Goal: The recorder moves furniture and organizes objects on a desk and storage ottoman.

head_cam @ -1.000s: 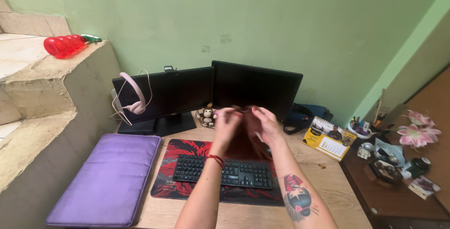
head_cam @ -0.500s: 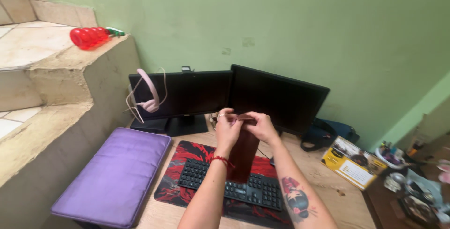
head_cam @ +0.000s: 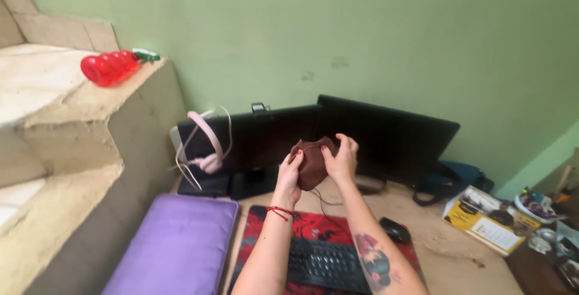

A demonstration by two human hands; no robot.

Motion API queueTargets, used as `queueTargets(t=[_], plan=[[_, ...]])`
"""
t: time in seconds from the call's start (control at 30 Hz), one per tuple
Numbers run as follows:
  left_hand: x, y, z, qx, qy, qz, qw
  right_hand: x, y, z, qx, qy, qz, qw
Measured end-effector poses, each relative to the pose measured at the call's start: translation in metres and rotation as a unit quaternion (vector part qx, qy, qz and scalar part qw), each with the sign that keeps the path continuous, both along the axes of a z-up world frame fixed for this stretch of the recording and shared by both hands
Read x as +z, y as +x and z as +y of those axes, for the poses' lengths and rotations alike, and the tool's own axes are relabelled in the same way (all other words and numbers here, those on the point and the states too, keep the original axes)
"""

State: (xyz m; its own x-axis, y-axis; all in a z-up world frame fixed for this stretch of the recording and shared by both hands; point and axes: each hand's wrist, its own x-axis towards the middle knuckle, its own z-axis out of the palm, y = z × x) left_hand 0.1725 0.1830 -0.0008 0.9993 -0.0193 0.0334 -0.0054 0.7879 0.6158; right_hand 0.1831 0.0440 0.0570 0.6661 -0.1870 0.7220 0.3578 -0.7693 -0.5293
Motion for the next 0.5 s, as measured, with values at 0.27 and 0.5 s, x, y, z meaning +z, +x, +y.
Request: queueTargets(t=[0.27,0.5], plan=[[0.017,0.039,0.044,0.045,0.164,-0.049,0.984,-0.022,0.034,0.063,0.306,0.3,0.157,0.89],[0.078,0.063,0.121,0.413,0.624,-0.096,0.656,-0.012,0.115,0.058,0.166,0.161,-0.048,0.972]])
